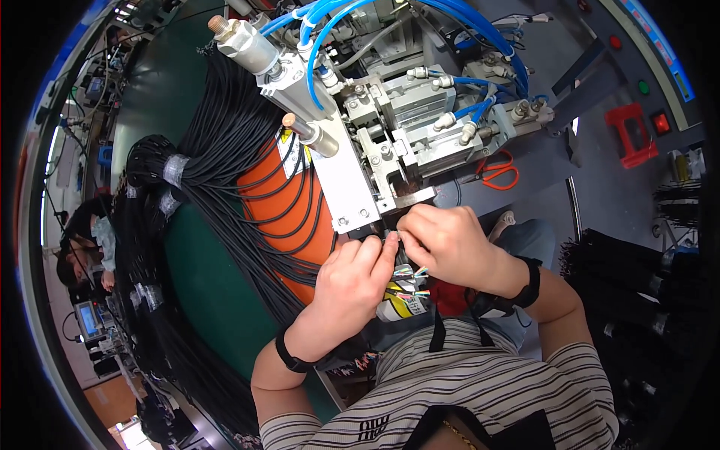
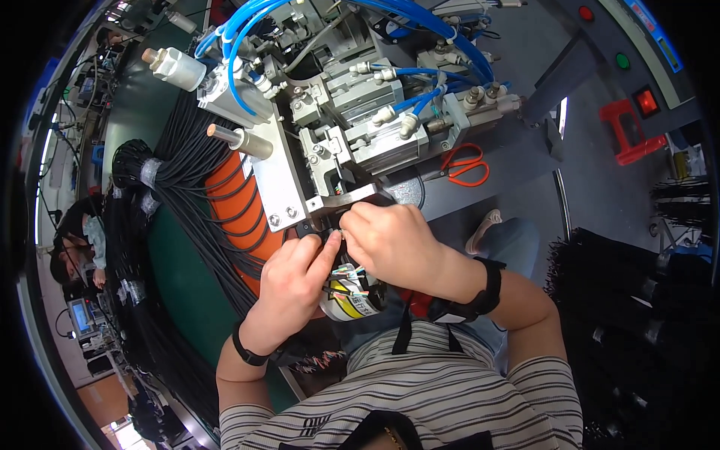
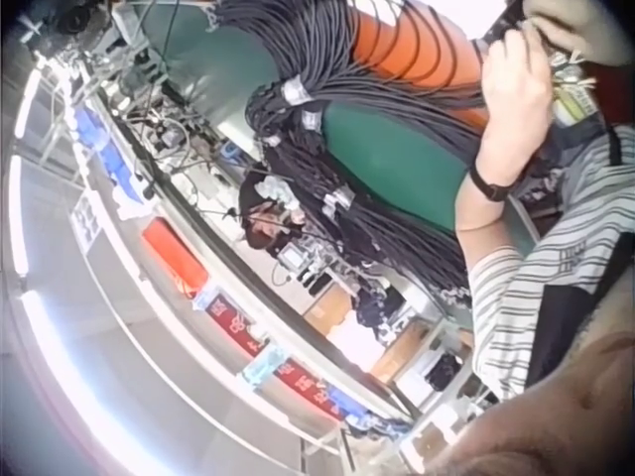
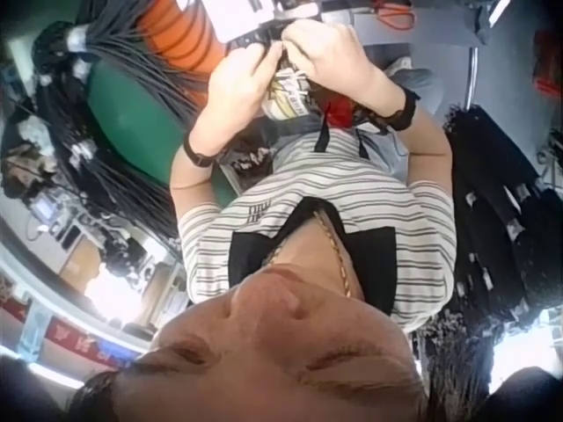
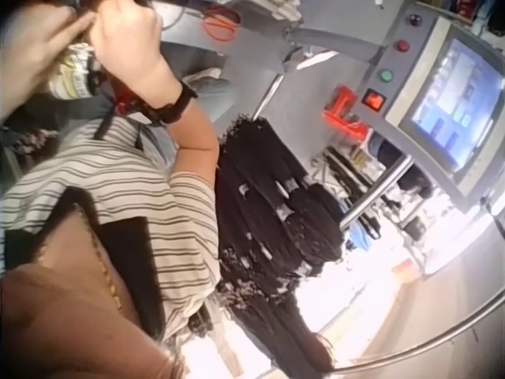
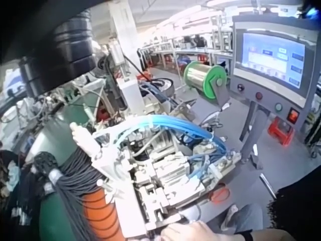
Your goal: The person inserts the ends of wires into a machine one at a time, removes them, and then gathers the bundle of wires and places it onto a pile.
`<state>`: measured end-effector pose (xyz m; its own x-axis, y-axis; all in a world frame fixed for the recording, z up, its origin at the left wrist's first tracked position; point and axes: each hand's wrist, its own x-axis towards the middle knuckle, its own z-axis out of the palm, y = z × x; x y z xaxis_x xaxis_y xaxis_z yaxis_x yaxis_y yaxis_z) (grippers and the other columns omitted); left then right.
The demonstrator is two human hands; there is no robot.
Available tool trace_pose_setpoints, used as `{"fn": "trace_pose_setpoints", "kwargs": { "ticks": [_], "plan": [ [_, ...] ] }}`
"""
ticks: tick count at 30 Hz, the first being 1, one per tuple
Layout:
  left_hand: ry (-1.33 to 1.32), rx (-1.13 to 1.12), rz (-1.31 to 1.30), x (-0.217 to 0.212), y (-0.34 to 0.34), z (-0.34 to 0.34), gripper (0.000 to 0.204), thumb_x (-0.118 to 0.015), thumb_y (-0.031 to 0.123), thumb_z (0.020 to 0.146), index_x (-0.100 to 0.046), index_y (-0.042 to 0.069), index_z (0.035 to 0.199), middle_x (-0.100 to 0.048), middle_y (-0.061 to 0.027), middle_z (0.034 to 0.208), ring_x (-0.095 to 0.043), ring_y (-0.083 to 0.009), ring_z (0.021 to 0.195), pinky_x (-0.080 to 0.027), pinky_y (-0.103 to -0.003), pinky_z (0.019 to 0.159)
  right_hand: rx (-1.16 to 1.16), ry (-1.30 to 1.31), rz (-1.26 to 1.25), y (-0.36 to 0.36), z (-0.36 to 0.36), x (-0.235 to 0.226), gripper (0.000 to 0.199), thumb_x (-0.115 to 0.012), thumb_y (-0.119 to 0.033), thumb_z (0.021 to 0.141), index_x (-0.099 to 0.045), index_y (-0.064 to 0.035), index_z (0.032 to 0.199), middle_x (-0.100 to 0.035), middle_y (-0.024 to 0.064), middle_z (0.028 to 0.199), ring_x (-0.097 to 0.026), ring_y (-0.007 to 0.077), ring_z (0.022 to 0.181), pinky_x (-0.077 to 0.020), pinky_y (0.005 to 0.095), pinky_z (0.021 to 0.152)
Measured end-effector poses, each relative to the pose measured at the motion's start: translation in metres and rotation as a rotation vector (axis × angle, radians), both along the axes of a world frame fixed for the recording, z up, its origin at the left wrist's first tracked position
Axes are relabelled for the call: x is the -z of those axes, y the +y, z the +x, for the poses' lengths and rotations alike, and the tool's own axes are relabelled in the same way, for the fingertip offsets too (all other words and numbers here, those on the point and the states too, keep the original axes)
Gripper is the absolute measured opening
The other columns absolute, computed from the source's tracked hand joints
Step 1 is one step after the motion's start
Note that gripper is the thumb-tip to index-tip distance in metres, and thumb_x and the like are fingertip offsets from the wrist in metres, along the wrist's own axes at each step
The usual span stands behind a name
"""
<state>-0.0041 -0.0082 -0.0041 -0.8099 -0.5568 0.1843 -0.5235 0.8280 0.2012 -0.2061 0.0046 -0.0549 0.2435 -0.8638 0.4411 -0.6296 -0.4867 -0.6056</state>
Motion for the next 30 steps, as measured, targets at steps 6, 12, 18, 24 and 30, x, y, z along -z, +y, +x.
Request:
{"fn": "trace_pose_setpoints", "kwargs": {
  "ticks": [6, 12, 18, 24, 30],
  "plan": [
    [0.147, -0.14, 0.031, 0.002, 0.001, 0.025, 0.059, -0.071, -0.001, 0.063, -0.064, 0.0, 0.121, -0.057, -0.0105, 0.1, -0.057, -0.0264, 0.084, -0.05, -0.039, 0.07, -0.036, -0.266, 0.336, -0.003, -0.006, 0.007, 0.009, -0.07, -0.001, 0.081, -0.069, -0.0023, 0.09, -0.067, 0.0056, 0.083, -0.061, 0.0195, 0.054, -0.0479, 0.0309, 0.049],
    [0.074, -0.264, 0.0, 0.005, 0.007, 0.027, 0.052, -0.072, -0.004, 0.066, -0.064, 0.0, 0.118, -0.06, -0.0112, 0.097, -0.06, -0.0283, 0.084, -0.051, -0.04, 0.074, 0.003, -0.324, 0.296, 0.012, 0.0, -0.008, 0.014, -0.071, 0.002, 0.082, -0.07, -0.0002, 0.096, -0.068, 0.0074, 0.09, -0.058, 0.0116, 0.056, -0.0456, 0.0253, 0.051],
    [0.352, -0.209, 0.247, 0.01, 0.008, 0.025, 0.028, -0.073, -0.004, 0.079, -0.063, 0.0, 0.105, -0.063, -0.0114, 0.084, -0.064, -0.0281, 0.07, -0.052, -0.037, 0.061, -0.253, -0.56, 0.23, 0.007, 0.008, 0.0, 0.015, -0.069, 0.003, 0.087, -0.07, 0.0018, 0.102, -0.069, 0.0091, 0.095, -0.061, 0.0073, 0.065, -0.0449, 0.0211, 0.056],
    [0.513, -0.128, 0.319, 0.005, 0.005, 0.016, 0.026, -0.076, 0.001, 0.081, -0.063, 0.0, 0.102, -0.063, -0.0126, 0.08, -0.064, -0.0276, 0.062, -0.05, -0.036, 0.051, -0.19, -0.743, 0.453, 0.012, 0.007, 0.001, 0.019, -0.069, -0.005, 0.092, -0.069, -0.0003, 0.111, -0.069, 0.0056, 0.09, -0.063, 0.0082, 0.067, -0.0485, 0.023, 0.058],
    [0.467, -0.179, 0.283, 0.01, 0.005, 0.006, 0.025, -0.075, 0.001, 0.081, -0.064, 0.0, 0.104, -0.063, -0.0108, 0.08, -0.064, -0.0268, 0.062, -0.05, -0.035, 0.052, -0.281, -1.314, 0.98, 0.006, 0.001, -0.003, 0.023, -0.066, -0.002, 0.095, -0.064, 0.0046, 0.116, -0.066, 0.0045, 0.086, -0.061, 0.0051, 0.066, -0.0457, 0.0171, 0.056]
  ]
}}
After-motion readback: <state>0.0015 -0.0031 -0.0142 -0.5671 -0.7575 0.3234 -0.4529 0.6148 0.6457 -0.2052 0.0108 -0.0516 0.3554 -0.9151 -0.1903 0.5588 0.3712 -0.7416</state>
